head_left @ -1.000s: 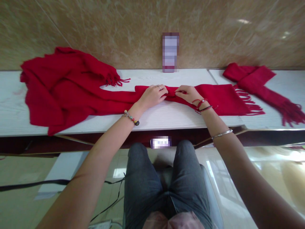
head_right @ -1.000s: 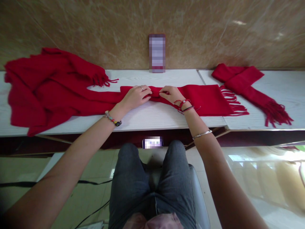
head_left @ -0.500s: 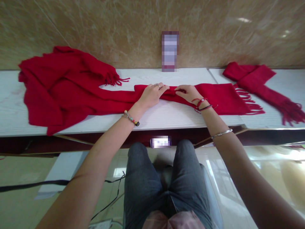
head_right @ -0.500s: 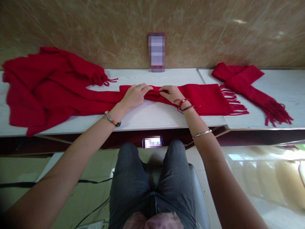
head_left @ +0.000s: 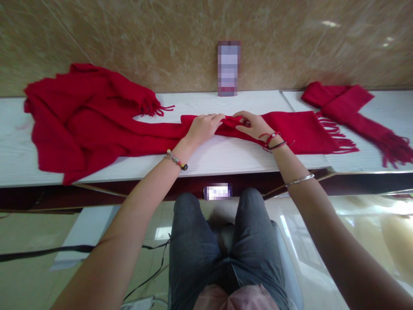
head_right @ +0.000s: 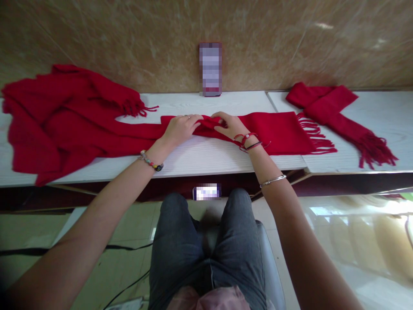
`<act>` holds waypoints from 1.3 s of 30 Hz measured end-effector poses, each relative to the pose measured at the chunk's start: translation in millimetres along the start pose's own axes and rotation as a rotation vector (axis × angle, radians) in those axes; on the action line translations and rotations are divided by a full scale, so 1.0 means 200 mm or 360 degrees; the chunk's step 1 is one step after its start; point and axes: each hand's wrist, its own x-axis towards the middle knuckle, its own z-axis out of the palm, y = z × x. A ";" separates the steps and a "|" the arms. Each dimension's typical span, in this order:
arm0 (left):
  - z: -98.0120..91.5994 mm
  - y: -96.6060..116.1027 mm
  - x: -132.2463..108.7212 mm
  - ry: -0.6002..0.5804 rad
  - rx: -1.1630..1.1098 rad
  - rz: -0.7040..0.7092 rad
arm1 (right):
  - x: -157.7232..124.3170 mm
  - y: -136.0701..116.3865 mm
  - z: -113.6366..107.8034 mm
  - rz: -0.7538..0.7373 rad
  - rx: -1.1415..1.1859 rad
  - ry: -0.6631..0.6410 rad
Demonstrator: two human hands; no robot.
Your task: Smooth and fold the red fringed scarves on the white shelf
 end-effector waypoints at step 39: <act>-0.08 0.08 -0.05 -0.0352 -0.0600 0.0744 | -0.57 -0.02 -0.09 -0.0175 -0.0465 0.0289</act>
